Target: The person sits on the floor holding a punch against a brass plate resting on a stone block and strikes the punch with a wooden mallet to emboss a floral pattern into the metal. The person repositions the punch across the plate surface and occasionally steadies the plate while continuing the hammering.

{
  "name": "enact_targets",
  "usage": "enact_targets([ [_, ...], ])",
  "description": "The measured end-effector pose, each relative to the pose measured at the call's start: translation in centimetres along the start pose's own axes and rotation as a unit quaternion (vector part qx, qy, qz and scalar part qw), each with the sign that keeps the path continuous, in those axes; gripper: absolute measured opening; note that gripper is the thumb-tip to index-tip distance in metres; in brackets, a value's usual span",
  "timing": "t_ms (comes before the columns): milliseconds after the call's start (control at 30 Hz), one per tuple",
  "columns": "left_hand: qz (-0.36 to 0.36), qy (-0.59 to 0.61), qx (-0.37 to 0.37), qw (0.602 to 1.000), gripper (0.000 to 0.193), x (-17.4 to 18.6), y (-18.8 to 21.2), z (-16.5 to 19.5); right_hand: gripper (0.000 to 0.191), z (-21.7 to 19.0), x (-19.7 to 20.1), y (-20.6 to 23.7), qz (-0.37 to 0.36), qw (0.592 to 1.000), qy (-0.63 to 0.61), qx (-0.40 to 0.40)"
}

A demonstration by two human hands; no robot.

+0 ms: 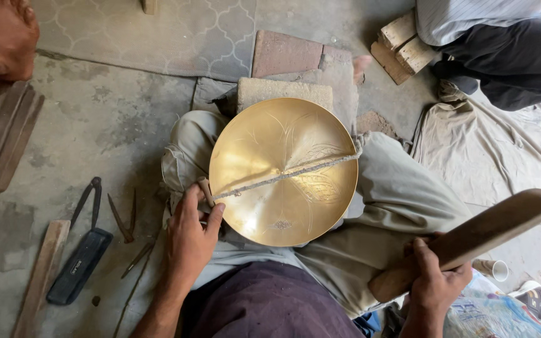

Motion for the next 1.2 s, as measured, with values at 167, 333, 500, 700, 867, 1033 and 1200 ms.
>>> enact_targets([
  [167, -0.004, 0.008, 0.012, 1.000, 0.049, 0.7, 0.8, -0.2, 0.031, 0.7, -0.8, -1.0, -0.012, 0.996, -0.085, 0.003],
  [333, -0.020, 0.032, 0.056, 0.998, 0.045, 0.8, 0.9, 0.0, 0.029, 0.8, -2.8, -2.7, -0.023, 0.997, -0.070, 0.003],
  [500, -0.031, 0.054, 0.087, 0.994, 0.035, 0.4, 0.4, 0.5, 0.030, 0.7, -3.6, -4.1, -0.033, 0.995, -0.086, -0.027],
  [700, 0.024, -0.051, 0.061, 0.997, 0.025, 0.8, -2.5, 2.2, 0.029, 1.5, -2.8, -4.7, -0.031, 0.997, -0.053, -0.048],
  [867, -0.022, -0.129, 0.081, 0.988, 0.030, 0.9, -2.9, 3.2, 0.031, 2.7, -0.9, -5.0, -0.015, 0.997, -0.034, -0.067],
  [1033, -0.086, -0.124, 0.147, 0.978, 0.040, -1.1, -2.8, 1.3, 0.031, 3.3, -0.1, -5.7, -0.030, 0.994, 0.055, -0.084],
  [1200, -0.014, -0.082, 0.074, 0.994, 0.047, -3.2, -3.4, -1.5, 0.037, 3.2, -0.7, -6.6, -0.069, 0.988, 0.122, -0.067],
])
Point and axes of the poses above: each hand's wrist, its own y-axis away from the middle knuckle, its own x-axis out of the back of the hand, z = x × y, the point moved 5 cm from there along -y, towards the middle knuckle, and after that the axes turned 8 degrees about y, right-handed, at the moved point
